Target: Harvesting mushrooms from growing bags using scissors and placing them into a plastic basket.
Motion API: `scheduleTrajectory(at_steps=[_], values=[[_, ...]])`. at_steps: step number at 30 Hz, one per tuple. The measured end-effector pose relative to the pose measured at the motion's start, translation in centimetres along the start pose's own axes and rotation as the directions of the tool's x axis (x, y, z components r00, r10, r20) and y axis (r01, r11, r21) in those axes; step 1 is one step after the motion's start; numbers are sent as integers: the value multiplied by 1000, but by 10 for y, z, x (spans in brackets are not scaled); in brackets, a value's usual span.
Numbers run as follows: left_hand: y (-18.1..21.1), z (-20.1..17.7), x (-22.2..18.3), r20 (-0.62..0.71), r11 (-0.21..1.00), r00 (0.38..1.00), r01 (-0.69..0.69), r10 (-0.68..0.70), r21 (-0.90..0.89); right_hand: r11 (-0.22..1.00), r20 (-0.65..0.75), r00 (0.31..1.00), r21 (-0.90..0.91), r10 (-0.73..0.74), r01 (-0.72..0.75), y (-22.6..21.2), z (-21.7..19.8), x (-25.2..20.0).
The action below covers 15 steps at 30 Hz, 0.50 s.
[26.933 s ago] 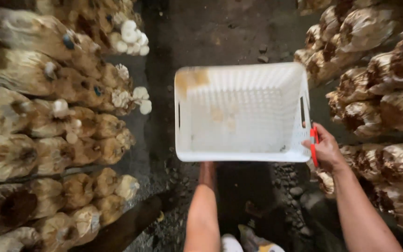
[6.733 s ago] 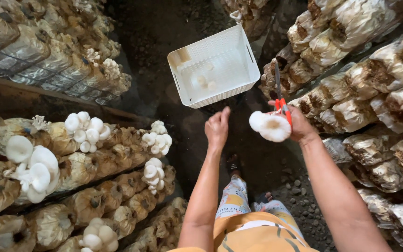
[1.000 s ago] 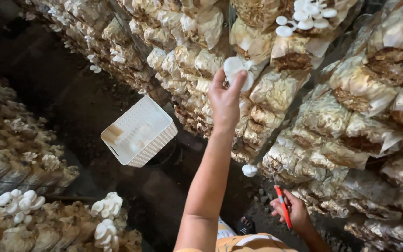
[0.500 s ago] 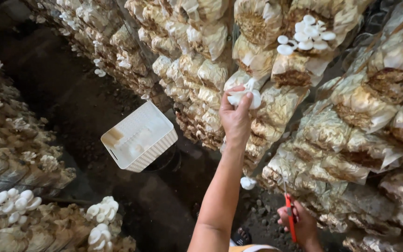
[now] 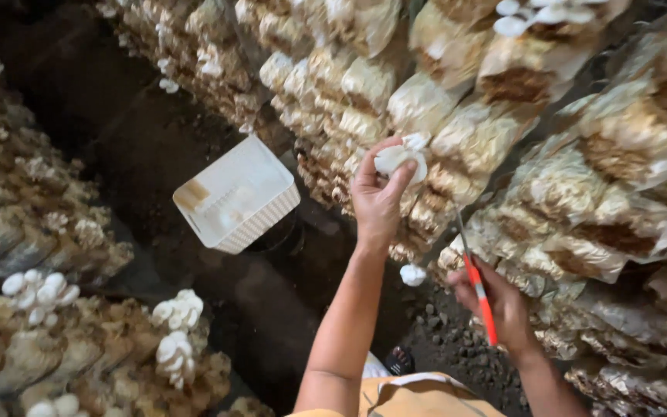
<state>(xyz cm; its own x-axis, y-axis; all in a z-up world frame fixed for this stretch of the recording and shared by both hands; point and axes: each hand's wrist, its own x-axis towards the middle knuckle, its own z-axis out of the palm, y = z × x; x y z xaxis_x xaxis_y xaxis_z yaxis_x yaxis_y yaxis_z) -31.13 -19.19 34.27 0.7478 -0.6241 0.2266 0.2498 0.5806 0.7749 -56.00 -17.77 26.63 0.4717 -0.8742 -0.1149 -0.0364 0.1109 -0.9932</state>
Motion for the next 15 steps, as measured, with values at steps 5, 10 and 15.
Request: scheduleTrajectory(at_steps=[5, 10, 15], values=[[-20, -81, -10, 3, 997, 1000, -22, 22, 75, 961, 397, 918, -248, -15, 123, 1, 26, 55], [-14, -156, -24, -87, 991, 996, 39, -28, 129, 944, 533, 844, -306, 63, 123, 31, 94, 94], [-14, -230, -25, -257, 971, 964, 126, -71, 204, 897, 562, 804, -434, 195, 85, 60, 180, 115]])
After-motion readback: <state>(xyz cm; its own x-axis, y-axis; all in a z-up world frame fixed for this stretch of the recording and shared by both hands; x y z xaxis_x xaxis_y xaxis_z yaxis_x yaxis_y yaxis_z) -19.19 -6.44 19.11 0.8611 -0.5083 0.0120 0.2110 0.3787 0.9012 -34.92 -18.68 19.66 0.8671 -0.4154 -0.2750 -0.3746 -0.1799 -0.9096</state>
